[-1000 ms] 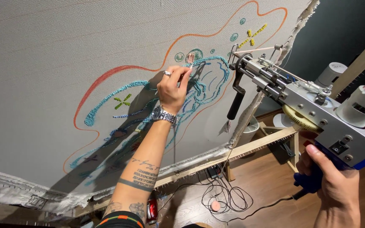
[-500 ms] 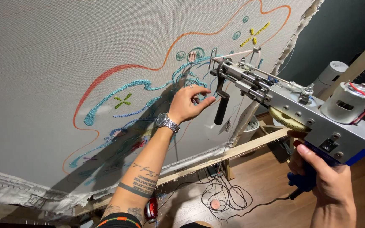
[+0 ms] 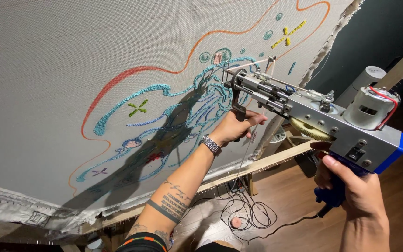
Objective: Using a tufting gun to punch yarn into a stretched canvas following a pre-drawn design.
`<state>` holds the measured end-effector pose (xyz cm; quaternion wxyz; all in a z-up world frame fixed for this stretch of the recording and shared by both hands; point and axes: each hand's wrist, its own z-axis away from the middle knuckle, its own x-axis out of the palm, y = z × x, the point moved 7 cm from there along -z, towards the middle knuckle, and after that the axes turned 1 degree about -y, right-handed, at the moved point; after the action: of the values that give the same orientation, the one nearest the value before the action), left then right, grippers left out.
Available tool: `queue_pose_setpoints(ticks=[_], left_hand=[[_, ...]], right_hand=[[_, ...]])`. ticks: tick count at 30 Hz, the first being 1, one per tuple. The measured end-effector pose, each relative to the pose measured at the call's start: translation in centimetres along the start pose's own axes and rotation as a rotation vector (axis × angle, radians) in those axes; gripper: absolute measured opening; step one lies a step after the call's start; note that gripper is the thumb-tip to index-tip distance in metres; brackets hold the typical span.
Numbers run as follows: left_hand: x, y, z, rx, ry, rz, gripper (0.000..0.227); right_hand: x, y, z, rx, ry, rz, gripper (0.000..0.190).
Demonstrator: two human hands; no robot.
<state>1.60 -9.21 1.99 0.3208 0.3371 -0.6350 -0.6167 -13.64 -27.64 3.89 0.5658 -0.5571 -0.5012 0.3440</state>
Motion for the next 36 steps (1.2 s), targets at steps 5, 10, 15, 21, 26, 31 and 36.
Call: queue_pose_setpoints(ticks=[5,10,15,21,26,31,36], left_hand=[[-0.1,-0.3,-0.1,-0.094,0.033,-0.112,0.027],[-0.3,0.1,-0.3,-0.109,0.052,-0.038,0.035],[-1.0,0.3,-0.5,-0.093,0.088,-0.034,0.047],[-1.6,0.5,-0.6,-0.069,0.101,-0.064,0.038],[-1.9,0.4,-0.9,-0.069,0.118,-0.078,0.040],[-1.9,0.4,-1.0,-0.078,0.116,-0.072,0.042],[-1.7,0.4,-1.0,-0.076,0.105,-0.050,0.039]], right_hand=[[-0.4,0.3,-0.1,0.020,0.013,-0.014,0.015],[0.7,-0.7,0.0,-0.019,0.001,0.025,0.015],[1.5,-0.9,-0.3,-0.041,0.008,0.028,0.013],[2.5,-1.1,-0.6,-0.057,-0.035,0.056,0.013],[3.2,-1.4,-0.7,-0.071,-0.016,0.066,0.014],[2.6,-0.6,-0.8,-0.051,-0.021,0.028,0.011],[2.5,-0.7,-0.7,-0.025,0.005,0.020,0.017]])
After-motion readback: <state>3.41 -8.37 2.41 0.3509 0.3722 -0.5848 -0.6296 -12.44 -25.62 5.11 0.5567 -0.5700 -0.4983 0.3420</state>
